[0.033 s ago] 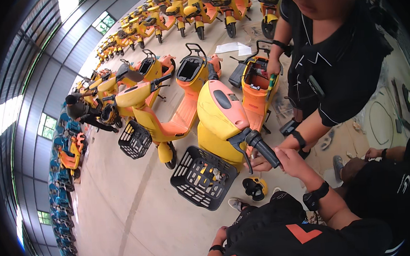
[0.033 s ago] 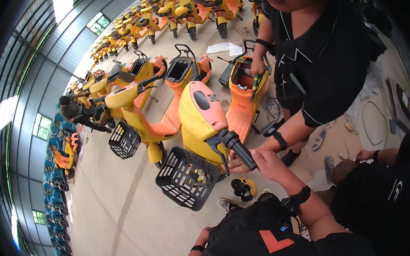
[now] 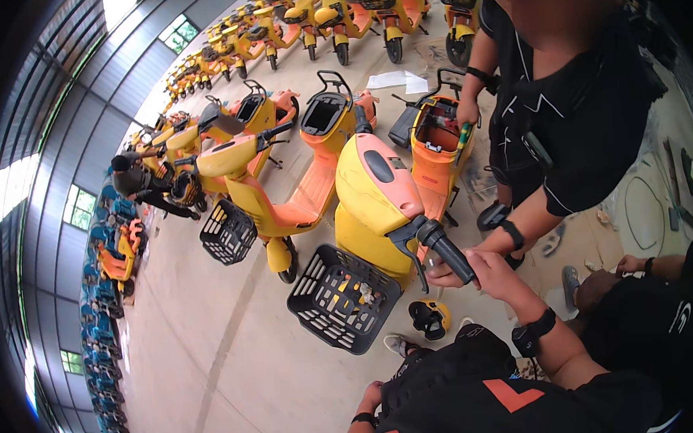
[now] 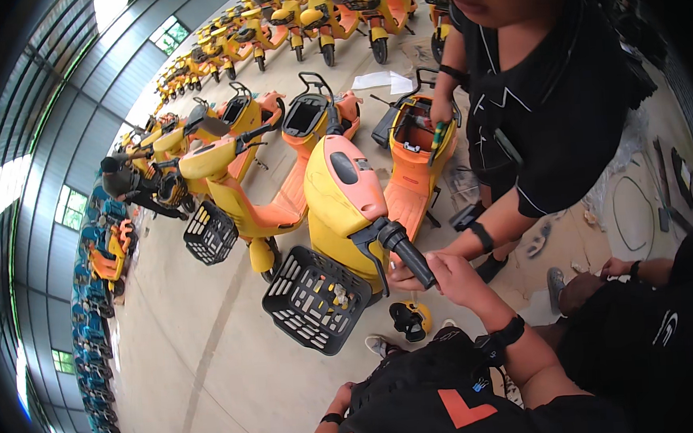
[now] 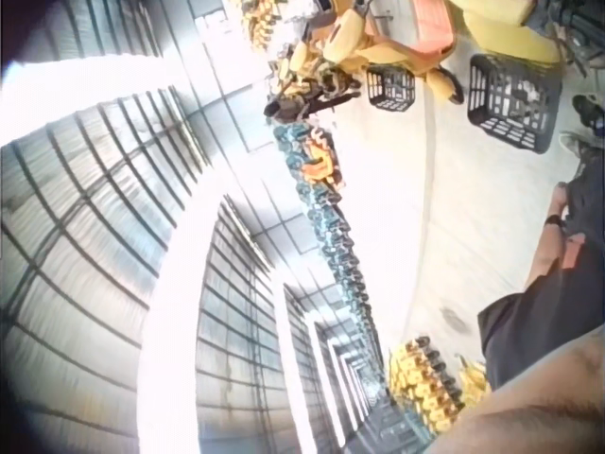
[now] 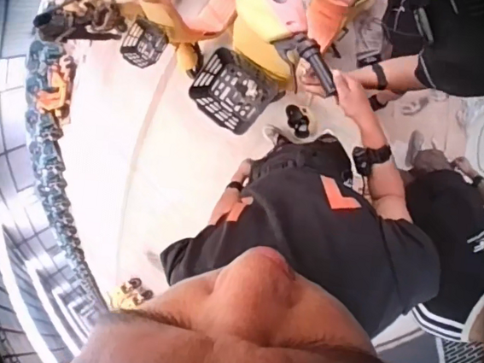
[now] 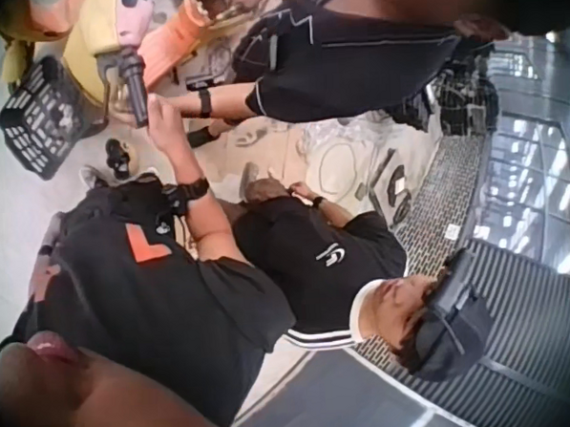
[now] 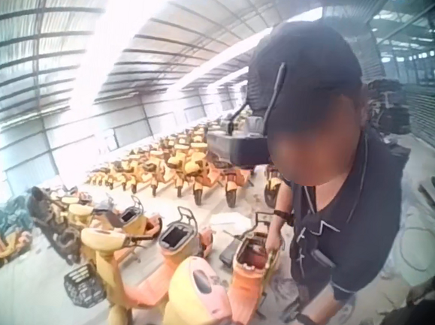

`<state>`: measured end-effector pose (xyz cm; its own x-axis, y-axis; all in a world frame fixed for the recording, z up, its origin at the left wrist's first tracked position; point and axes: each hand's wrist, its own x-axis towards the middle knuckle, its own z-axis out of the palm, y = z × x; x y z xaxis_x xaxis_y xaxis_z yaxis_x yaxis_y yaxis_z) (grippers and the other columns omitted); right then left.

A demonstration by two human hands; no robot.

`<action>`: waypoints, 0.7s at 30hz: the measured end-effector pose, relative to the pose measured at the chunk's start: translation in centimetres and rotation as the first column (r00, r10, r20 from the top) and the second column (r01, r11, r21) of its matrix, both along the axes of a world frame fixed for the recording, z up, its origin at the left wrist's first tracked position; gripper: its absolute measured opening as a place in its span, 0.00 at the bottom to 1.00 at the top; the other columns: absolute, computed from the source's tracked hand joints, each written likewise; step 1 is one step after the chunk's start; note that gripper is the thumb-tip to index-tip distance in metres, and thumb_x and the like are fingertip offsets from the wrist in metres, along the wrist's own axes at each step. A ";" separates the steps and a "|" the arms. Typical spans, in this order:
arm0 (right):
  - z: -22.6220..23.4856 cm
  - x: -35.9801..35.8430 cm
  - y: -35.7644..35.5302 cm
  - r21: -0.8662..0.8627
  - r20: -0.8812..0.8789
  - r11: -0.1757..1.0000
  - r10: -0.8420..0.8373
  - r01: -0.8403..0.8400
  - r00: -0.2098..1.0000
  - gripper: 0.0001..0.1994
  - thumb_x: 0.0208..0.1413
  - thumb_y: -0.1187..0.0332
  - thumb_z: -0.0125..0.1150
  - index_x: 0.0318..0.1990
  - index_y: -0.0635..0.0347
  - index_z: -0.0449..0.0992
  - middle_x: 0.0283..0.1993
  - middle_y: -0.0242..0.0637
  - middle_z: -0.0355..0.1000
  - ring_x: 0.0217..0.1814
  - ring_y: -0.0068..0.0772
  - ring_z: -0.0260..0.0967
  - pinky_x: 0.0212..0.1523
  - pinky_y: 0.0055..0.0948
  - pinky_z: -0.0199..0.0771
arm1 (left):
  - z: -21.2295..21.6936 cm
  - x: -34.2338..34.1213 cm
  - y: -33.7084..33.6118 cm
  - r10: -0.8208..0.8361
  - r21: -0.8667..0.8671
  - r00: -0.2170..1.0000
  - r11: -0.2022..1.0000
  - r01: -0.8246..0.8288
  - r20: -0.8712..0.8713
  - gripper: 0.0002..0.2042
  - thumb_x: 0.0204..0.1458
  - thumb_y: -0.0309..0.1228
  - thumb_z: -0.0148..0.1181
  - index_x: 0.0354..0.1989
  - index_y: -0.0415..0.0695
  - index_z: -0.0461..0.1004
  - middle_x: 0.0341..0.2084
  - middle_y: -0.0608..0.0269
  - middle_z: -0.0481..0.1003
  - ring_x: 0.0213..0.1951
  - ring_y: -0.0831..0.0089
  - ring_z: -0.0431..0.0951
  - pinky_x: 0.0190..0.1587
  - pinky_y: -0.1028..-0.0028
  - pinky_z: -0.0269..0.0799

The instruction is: The person holds a yellow and orange scooter's handlebars and uses wire cutters to trim a fastener near the front casing while another person works on the scooter's internal components with a drill.

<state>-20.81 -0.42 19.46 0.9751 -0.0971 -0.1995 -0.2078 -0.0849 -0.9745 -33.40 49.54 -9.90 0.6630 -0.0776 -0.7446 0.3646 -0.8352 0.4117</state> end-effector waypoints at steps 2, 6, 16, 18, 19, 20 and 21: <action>-1.3 0.1 -0.4 -0.061 0.023 0.995 -0.080 0.081 0.997 0.22 0.69 0.57 0.35 0.43 0.61 0.77 0.18 0.26 0.65 0.14 0.16 0.58 0.16 0.19 0.58 | -0.6 0.0 0.1 -0.055 -0.007 0.998 0.998 0.055 0.035 0.21 0.44 0.44 0.65 0.38 0.37 0.77 0.33 0.43 0.79 0.39 0.52 0.80 0.43 0.63 0.74; -2.1 -0.6 -1.8 0.015 -0.198 0.999 -0.043 0.047 0.979 0.21 0.68 0.58 0.37 0.38 0.67 0.73 0.17 0.32 0.64 0.13 0.23 0.62 0.16 0.23 0.65 | 0.2 0.0 -0.4 -0.004 0.008 1.000 1.000 0.005 -0.020 0.21 0.45 0.45 0.65 0.38 0.37 0.77 0.34 0.43 0.79 0.41 0.53 0.80 0.45 0.63 0.74; 6.3 -4.7 -1.0 0.728 -0.159 0.663 -0.087 0.177 0.983 0.12 0.66 0.64 0.46 0.34 0.62 0.69 0.19 0.29 0.62 0.17 0.23 0.60 0.20 0.21 0.62 | 0.0 0.3 -0.2 0.023 0.023 1.000 0.999 -0.023 -0.009 0.21 0.48 0.45 0.61 0.38 0.37 0.78 0.36 0.44 0.79 0.42 0.54 0.80 0.45 0.64 0.73; 9.8 -4.4 0.1 0.474 0.190 0.874 -0.221 0.108 0.957 0.09 0.65 0.67 0.48 0.35 0.62 0.69 0.20 0.29 0.63 0.21 0.21 0.61 0.24 0.19 0.62 | -0.4 0.3 0.0 -0.003 0.038 1.000 0.999 0.004 -0.007 0.21 0.48 0.46 0.61 0.38 0.37 0.78 0.36 0.44 0.79 0.42 0.54 0.80 0.46 0.64 0.73; 10.9 -4.5 0.3 0.306 0.290 0.935 -0.268 0.177 0.919 0.07 0.64 0.69 0.49 0.37 0.63 0.69 0.23 0.29 0.64 0.24 0.19 0.61 0.28 0.18 0.63 | -0.5 0.3 -0.3 -0.028 0.050 1.000 0.998 0.028 -0.009 0.22 0.48 0.47 0.60 0.38 0.38 0.78 0.37 0.45 0.79 0.42 0.54 0.79 0.47 0.64 0.73; 11.8 -4.3 0.7 0.095 0.389 0.952 -0.305 0.292 0.869 0.07 0.64 0.69 0.50 0.38 0.64 0.70 0.26 0.31 0.67 0.28 0.20 0.63 0.31 0.19 0.64 | -0.5 0.2 -0.5 -0.032 0.048 0.999 0.998 0.032 -0.001 0.22 0.48 0.47 0.60 0.38 0.38 0.78 0.37 0.45 0.79 0.42 0.54 0.79 0.47 0.64 0.73; 12.4 -3.8 0.5 -0.098 0.492 0.924 -0.277 0.369 0.825 0.07 0.63 0.69 0.51 0.39 0.64 0.70 0.28 0.33 0.68 0.30 0.22 0.64 0.33 0.21 0.65 | -0.2 0.6 -0.9 -0.056 0.049 0.998 0.997 0.056 -0.011 0.22 0.48 0.47 0.60 0.38 0.38 0.78 0.38 0.45 0.79 0.43 0.54 0.79 0.47 0.64 0.72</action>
<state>-24.62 0.08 31.86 0.8542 -0.4121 0.3172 0.2143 -0.2767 -0.9367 -32.82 48.67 -10.06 0.6512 -0.0771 -0.7550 0.3207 -0.8737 0.3658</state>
